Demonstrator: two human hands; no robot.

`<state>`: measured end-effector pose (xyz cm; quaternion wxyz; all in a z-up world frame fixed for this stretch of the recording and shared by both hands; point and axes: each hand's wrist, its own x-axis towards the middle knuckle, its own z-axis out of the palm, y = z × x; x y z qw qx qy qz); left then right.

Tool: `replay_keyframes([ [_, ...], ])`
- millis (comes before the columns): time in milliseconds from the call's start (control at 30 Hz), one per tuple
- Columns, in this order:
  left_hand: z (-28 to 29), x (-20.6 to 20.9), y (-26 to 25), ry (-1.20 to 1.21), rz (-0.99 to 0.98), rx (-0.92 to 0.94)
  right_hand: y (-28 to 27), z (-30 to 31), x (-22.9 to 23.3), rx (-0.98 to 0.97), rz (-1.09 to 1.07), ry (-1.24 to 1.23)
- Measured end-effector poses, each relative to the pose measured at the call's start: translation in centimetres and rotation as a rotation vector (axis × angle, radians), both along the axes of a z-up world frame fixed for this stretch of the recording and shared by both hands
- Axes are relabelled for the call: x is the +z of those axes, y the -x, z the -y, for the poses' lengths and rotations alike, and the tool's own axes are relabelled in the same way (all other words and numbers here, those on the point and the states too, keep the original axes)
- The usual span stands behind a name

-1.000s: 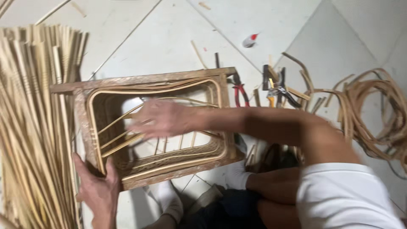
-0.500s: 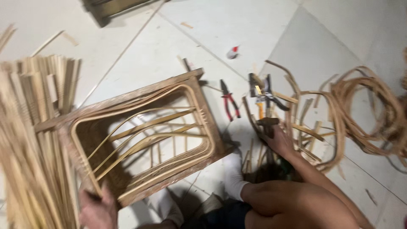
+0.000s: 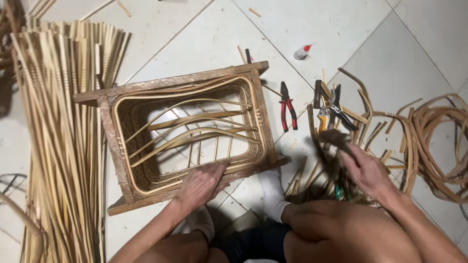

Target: The person weaves a rectangular basket using thin wooden strips. They insert strips into the frame, bend them around corners, and secure them with pliers and a hammer. The person also uses shears to trim excess material and adjusts the basket's position throughout the process.

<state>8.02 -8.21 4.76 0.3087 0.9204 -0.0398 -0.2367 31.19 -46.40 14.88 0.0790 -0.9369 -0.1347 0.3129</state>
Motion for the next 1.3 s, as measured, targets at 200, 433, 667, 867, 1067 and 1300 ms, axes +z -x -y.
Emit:
replay_keyframes([
  [200, 0.5, -2.6, 1.8, 0.025, 0.488, 0.159, 1.6, -15.6, 7.3, 0.527, -0.269, 0.325],
  [433, 0.4, -1.3, 0.6, 0.062, -0.113, 0.082, 2.7, -21.6, 3.2, 1.205, 0.123, -0.324],
  [667, 1.0, -4.4, 2.4, 0.159, 0.447, 0.237, 2.0, -24.2, 2.1, 1.122, -0.240, 0.447],
  [867, 1.7, -5.1, 2.6, 0.153, 0.345, 0.185, 2.1, -22.6, 2.2, 1.186, -0.042, 0.415],
  [1067, 1.2, -3.6, 2.0, 0.107, 0.301, 0.143, 0.9, -24.3, 6.9, 0.606, -0.258, 0.341],
  [1300, 0.0, -1.1, 1.2, 0.081, 0.207, 0.107, -2.7, -25.8, 3.9, 0.834, -0.051, 0.104],
])
